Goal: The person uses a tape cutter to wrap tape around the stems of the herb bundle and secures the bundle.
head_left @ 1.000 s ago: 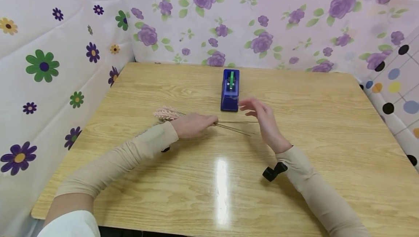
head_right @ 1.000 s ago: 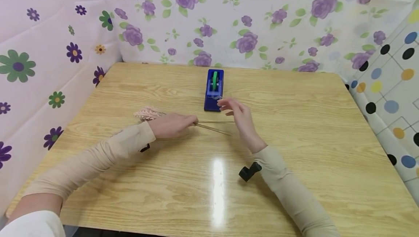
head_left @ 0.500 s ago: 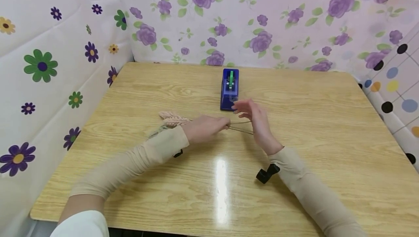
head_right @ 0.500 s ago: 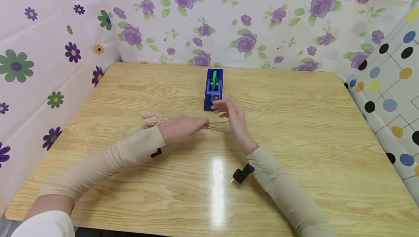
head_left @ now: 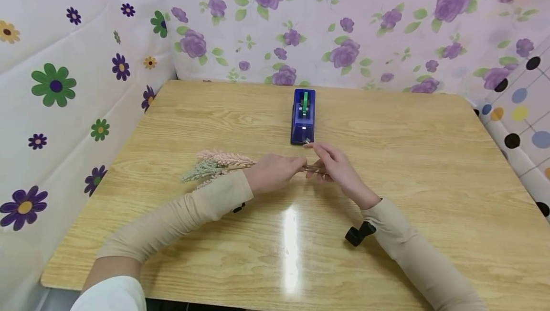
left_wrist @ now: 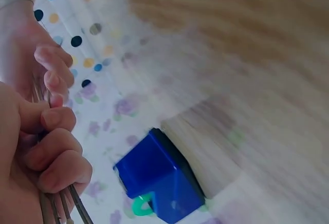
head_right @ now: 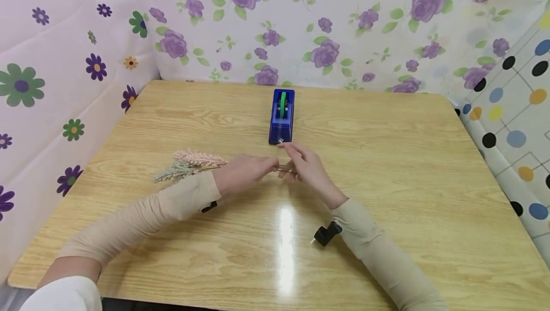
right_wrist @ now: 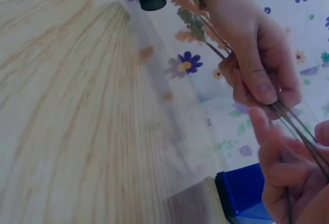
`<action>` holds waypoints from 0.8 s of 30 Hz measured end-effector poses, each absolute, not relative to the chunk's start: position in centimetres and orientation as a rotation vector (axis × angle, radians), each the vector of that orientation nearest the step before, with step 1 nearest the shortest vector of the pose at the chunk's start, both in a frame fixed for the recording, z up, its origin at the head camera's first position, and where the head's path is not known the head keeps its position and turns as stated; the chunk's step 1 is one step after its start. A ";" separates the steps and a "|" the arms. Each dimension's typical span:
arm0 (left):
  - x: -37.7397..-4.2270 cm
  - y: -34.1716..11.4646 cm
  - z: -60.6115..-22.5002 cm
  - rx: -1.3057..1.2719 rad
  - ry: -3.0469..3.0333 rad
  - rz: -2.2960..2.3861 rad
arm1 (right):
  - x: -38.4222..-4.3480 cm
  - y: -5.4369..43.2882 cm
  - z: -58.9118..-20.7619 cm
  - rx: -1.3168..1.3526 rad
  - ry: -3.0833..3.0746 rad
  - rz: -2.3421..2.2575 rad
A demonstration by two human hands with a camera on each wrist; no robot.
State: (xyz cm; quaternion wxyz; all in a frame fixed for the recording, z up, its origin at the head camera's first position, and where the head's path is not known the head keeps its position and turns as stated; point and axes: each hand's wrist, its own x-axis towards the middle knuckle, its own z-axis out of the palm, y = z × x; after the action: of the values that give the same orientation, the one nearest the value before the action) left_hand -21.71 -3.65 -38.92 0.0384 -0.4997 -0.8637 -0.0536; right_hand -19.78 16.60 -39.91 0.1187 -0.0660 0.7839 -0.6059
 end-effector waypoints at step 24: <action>-21.0 -2.7 -38.5 -1.455 -2.798 -0.283 | -20.5 19.4 -40.1 -0.284 2.409 -2.116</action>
State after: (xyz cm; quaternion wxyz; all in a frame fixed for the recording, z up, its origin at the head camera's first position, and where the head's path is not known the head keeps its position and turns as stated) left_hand -21.03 -2.71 -38.54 -0.0123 -0.4594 -0.8836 -0.0892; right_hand -20.48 19.37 -40.13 -0.0386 -0.0881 0.7478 -0.6569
